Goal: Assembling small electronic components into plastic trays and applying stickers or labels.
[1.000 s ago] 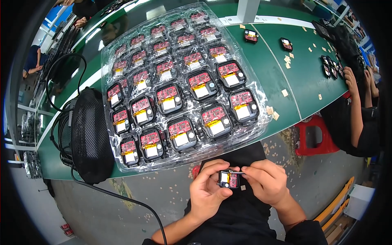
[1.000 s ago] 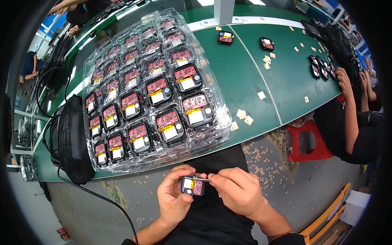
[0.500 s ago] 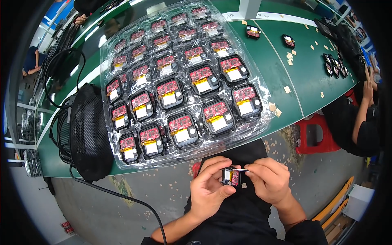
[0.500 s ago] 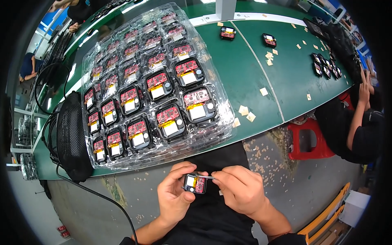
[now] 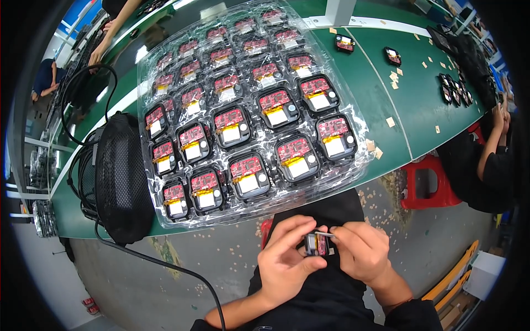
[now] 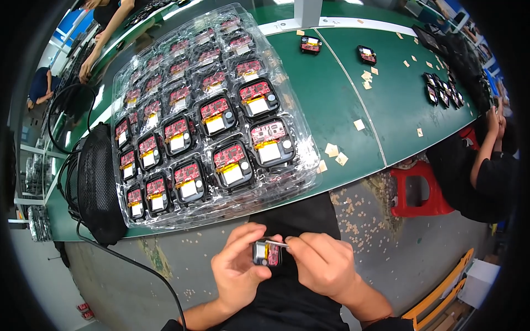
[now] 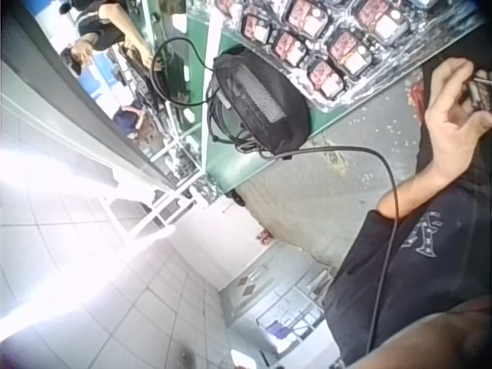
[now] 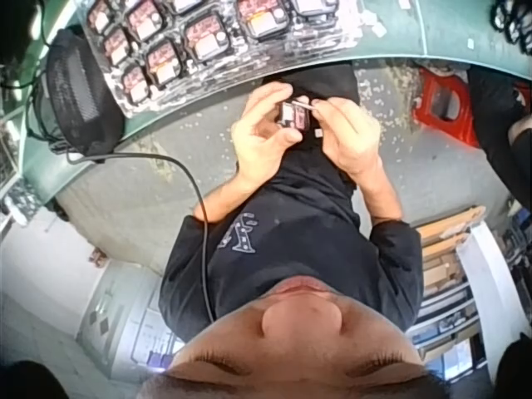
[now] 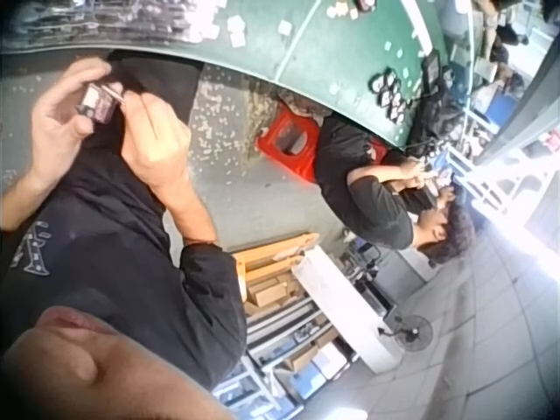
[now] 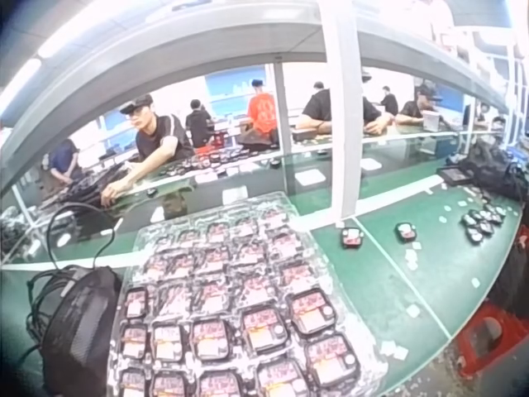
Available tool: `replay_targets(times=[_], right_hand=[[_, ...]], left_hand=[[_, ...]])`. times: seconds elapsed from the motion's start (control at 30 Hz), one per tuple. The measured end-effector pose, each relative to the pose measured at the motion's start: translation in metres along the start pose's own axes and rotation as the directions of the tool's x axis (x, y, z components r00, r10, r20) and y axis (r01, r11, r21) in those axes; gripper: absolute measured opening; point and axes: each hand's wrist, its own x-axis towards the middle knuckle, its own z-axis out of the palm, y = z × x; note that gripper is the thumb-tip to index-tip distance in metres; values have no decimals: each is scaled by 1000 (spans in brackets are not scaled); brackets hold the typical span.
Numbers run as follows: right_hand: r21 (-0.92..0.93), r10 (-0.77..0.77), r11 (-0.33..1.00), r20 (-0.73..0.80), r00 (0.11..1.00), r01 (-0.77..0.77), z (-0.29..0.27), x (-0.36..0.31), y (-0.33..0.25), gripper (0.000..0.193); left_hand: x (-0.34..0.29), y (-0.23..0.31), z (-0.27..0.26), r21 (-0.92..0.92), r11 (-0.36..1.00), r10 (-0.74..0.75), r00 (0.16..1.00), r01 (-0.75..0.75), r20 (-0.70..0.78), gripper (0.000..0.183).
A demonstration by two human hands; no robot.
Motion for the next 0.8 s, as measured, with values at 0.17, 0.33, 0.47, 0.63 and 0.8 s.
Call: replay_targets(times=[0.17,0.33,0.47,0.63,0.8], right_hand=[[48,-54,998,50,997,51,-5,5,-9,24],[61,-98,992,-156,983,108,-21,15,9,30],[-96,13,994,-337,941,-48,-33,34,30,22],[-102,-20,995,-399,917,-23,-25,74,62,18],[-77,-27,997,-398,917,-4,-10,87,72,16]], left_hand=[[-6,11,-1,12,996,89,996,-89,5,64],[2,59,-7,117,947,280,947,-299,156,64],[25,111,-18,449,705,577,812,-549,87,65],[98,164,-44,869,196,745,645,-455,169,41],[164,189,-76,977,6,666,730,-211,153,23]])
